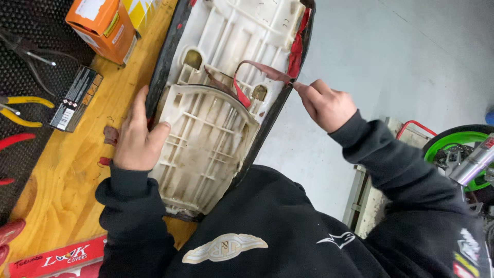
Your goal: The person uses pliers to cut a red strap attached to a white motorcycle fairing. They then use a small metal tool to pry and remove the strap from the fairing's interior. The person continues to work on the fairing, using pliers to adjust and remove parts of the strap.
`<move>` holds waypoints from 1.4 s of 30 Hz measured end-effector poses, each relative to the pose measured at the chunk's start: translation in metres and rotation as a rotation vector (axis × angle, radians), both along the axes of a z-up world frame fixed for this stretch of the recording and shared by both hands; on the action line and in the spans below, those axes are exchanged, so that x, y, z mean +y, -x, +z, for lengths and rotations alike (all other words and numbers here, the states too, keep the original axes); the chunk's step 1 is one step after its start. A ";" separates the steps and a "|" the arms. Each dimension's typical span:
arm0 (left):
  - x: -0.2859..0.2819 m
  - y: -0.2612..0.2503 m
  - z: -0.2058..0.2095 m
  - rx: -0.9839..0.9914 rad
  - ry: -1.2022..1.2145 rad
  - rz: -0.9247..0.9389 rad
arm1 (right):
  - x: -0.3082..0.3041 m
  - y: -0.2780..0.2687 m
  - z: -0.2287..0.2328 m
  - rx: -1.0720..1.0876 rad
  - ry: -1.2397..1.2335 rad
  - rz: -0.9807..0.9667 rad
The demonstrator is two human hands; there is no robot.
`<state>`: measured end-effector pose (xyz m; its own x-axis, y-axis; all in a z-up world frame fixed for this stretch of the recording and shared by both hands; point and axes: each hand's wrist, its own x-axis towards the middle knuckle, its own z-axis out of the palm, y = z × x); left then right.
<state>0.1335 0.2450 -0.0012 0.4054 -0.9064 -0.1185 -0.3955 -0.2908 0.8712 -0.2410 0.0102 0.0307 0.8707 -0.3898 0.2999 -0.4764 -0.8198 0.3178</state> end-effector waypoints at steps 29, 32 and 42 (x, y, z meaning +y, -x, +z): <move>-0.001 -0.007 -0.020 -0.050 -0.099 0.008 | 0.008 -0.009 0.072 0.027 0.017 -0.009; -0.001 -0.010 -0.032 -0.030 -0.094 0.011 | 0.004 -0.009 0.074 0.102 0.067 0.006; -0.001 0.000 -0.012 -0.101 -0.013 0.030 | -0.011 -0.023 0.102 0.564 0.176 0.112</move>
